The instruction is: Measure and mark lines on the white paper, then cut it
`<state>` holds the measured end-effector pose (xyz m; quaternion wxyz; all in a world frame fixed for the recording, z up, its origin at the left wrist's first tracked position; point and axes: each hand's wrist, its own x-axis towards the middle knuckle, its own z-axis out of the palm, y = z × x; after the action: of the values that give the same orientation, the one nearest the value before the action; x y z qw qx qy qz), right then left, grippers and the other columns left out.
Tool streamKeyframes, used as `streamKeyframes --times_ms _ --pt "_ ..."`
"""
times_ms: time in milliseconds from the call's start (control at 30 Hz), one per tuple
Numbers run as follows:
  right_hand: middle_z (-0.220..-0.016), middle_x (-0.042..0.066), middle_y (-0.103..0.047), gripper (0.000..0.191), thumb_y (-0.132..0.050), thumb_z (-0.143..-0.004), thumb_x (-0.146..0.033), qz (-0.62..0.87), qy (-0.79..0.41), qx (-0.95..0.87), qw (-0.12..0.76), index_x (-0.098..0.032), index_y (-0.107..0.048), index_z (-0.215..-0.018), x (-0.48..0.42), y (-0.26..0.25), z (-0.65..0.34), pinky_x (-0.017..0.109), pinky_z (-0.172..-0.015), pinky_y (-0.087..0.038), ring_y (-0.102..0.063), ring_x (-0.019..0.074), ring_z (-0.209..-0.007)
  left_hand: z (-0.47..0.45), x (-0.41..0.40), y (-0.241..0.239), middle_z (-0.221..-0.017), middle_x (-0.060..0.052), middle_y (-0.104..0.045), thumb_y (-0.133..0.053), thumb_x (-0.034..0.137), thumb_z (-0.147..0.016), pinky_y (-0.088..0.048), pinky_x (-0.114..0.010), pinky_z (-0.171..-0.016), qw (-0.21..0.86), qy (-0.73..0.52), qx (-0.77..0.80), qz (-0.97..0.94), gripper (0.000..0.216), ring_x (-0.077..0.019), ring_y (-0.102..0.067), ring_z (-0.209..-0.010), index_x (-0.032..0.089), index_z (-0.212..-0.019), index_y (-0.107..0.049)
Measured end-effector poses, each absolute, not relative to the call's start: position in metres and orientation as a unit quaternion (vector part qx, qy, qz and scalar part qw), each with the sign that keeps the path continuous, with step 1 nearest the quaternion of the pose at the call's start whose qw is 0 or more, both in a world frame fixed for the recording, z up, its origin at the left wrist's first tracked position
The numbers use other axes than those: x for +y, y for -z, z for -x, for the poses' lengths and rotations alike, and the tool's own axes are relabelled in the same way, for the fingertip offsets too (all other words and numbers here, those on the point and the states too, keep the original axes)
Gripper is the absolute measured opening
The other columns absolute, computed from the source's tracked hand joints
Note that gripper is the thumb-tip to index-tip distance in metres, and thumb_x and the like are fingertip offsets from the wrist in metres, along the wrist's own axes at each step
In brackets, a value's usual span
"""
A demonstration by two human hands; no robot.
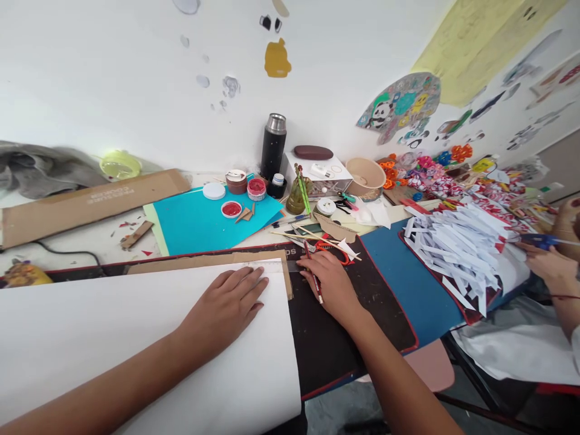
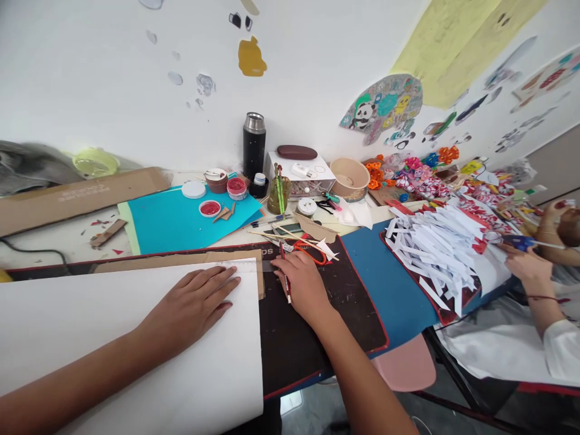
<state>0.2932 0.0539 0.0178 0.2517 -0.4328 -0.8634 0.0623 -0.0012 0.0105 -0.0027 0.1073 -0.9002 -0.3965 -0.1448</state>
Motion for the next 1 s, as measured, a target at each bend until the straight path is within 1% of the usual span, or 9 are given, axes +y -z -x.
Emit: streamKeyframes --times_ms 200,367,567,667,767,833,900,1000 --pt "-0.119 0.014 -0.084 0.022 -0.062 -0.108 -0.015 0.428 -0.045 -0.865 0.257 -0.019 -0.079 -0.123 0.062 -0.014 -0.293 0.054 -0.098 -0.061 -0.073 0.0341 -0.108 -0.005 0.007 0.001 -0.154 -0.011 -0.068 -0.044 0.031 -0.113 -0.048 -0.044 -0.11 0.096 0.138 -0.412 0.895 0.042 -0.0297 -0.066 -0.135 0.02 -0.144 -0.07" --pt "-0.119 0.014 -0.084 0.022 -0.062 -0.107 -0.015 0.444 -0.056 -0.857 0.255 -0.019 -0.078 -0.122 0.061 -0.011 -0.293 0.055 -0.1 -0.062 -0.073 0.0345 -0.108 -0.008 0.002 0.003 -0.157 -0.012 -0.066 -0.042 0.028 -0.112 -0.047 -0.047 -0.113 0.085 0.143 -0.417 0.893 0.045 -0.0313 -0.065 -0.138 0.02 -0.147 -0.069" --pt "-0.123 0.014 -0.083 0.022 -0.065 -0.107 -0.021 0.438 -0.064 -0.859 0.258 -0.022 -0.077 -0.126 0.058 -0.012 -0.288 0.059 -0.106 -0.06 -0.074 0.0357 -0.117 -0.009 0.002 0.006 -0.16 -0.013 -0.063 -0.046 0.026 -0.111 -0.046 -0.048 -0.116 0.065 0.154 -0.415 0.894 0.044 -0.0331 -0.063 -0.141 0.018 -0.149 -0.067" --pt "-0.122 0.016 -0.083 0.023 -0.062 -0.108 -0.02 0.431 -0.061 -0.866 0.246 -0.02 -0.077 -0.125 0.06 -0.012 -0.285 0.057 -0.104 -0.061 -0.076 0.0349 -0.113 -0.011 0.002 0.003 -0.159 -0.014 -0.063 -0.047 0.026 -0.111 -0.046 -0.049 -0.116 0.054 0.152 -0.411 0.897 0.043 -0.0336 -0.063 -0.141 0.017 -0.148 -0.066" --pt "-0.118 0.017 -0.083 0.024 -0.058 -0.11 -0.02 0.424 -0.047 -0.87 0.248 -0.018 -0.078 -0.123 0.061 -0.008 -0.285 0.056 -0.098 -0.063 -0.077 0.035 -0.109 -0.005 0.003 -0.008 -0.166 -0.011 -0.057 -0.048 0.029 -0.11 -0.047 -0.045 -0.117 0.04 0.139 -0.408 0.901 0.045 -0.0297 -0.06 -0.144 0.02 -0.153 -0.061" --pt "-0.117 0.016 -0.084 0.025 -0.057 -0.111 -0.023 0.414 -0.037 -0.872 0.26 -0.02 -0.079 -0.122 0.061 -0.005 -0.288 0.056 -0.096 -0.064 -0.078 0.0354 -0.109 0.007 0.004 -0.018 -0.172 -0.008 -0.049 -0.052 0.031 -0.109 -0.046 -0.04 -0.12 0.027 0.126 -0.42 0.898 0.051 -0.0258 -0.055 -0.15 0.023 -0.16 -0.053" --pt "-0.119 0.015 -0.084 0.022 -0.06 -0.11 -0.027 0.41 -0.032 -0.868 0.278 -0.022 -0.079 -0.121 0.062 -0.003 -0.291 0.057 -0.096 -0.064 -0.078 0.0361 -0.109 0.027 0.004 -0.029 -0.173 -0.007 -0.049 -0.053 0.036 -0.11 -0.044 -0.042 -0.123 0.018 0.113 -0.453 0.884 0.056 -0.0253 -0.05 -0.155 0.025 -0.164 -0.047" --pt "-0.117 0.012 -0.084 0.018 -0.065 -0.108 -0.028 0.411 -0.049 -0.854 0.317 -0.026 -0.078 -0.12 0.061 -0.006 -0.294 0.056 -0.096 -0.064 -0.079 0.035 -0.107 0.069 0.005 -0.042 -0.169 -0.009 -0.053 -0.047 0.043 -0.112 -0.041 -0.047 -0.126 0.008 0.103 -0.529 0.842 0.057 -0.0271 -0.047 -0.157 0.025 -0.166 -0.044"
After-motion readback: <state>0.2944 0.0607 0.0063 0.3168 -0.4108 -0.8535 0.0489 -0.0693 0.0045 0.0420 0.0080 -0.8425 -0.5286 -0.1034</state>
